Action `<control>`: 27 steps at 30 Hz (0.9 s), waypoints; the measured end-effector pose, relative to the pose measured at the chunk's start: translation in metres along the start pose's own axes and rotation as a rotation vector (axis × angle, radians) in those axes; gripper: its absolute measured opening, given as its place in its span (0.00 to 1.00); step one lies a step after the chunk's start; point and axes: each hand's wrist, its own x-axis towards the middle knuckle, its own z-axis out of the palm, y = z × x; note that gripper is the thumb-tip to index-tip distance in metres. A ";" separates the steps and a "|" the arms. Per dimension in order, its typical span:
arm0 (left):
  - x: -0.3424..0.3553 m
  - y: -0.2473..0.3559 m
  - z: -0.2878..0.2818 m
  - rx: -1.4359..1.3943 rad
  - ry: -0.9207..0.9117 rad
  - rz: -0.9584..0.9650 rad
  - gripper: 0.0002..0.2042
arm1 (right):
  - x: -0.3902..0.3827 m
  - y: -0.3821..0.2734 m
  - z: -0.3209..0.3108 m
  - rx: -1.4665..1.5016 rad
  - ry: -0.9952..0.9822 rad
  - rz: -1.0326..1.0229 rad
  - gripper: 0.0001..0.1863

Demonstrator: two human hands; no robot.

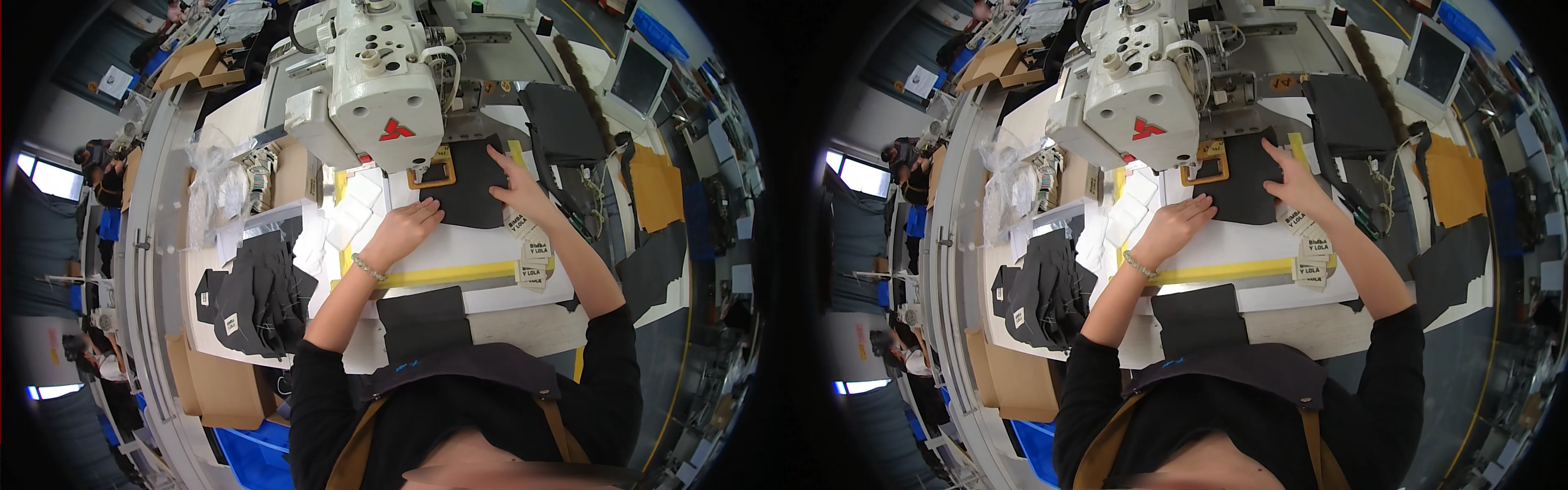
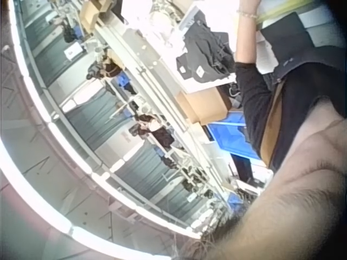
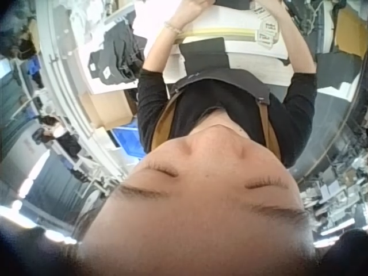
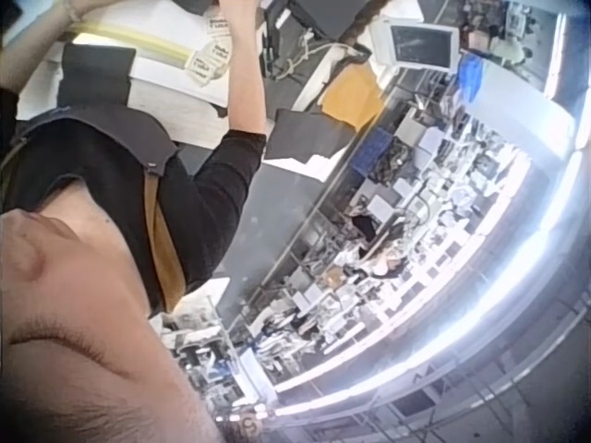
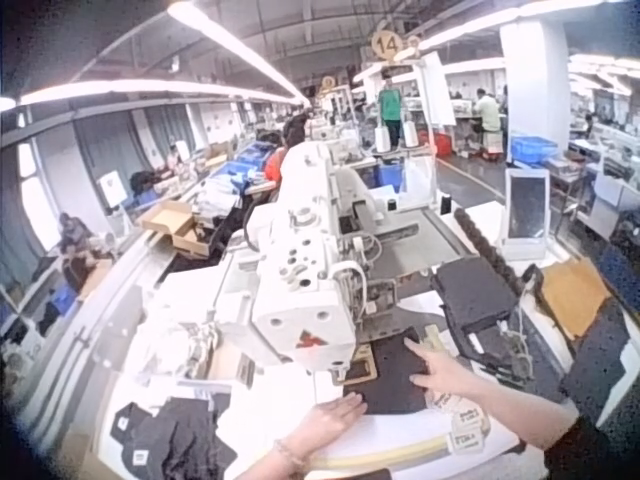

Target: Using a sewing machine to attach small white labels to black leather pieces.

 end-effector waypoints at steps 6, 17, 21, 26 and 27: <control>-0.014 -0.002 0.000 0.058 0.014 -0.098 0.12 | 0.015 -0.001 0.010 -0.203 -0.050 0.025 0.45; -0.025 -0.003 -0.002 0.091 0.032 -0.297 0.13 | -0.025 0.009 0.031 -0.700 -0.237 -0.505 0.36; -0.026 -0.002 -0.003 0.088 0.049 -0.260 0.13 | -0.019 0.020 0.033 -0.765 -0.058 -0.614 0.27; -0.020 -0.009 -0.002 0.133 0.055 -0.231 0.13 | 0.000 0.024 0.032 -0.840 0.073 -0.546 0.23; -0.020 -0.012 -0.001 0.143 0.041 -0.200 0.13 | 0.004 0.023 0.033 -0.860 0.101 -0.525 0.22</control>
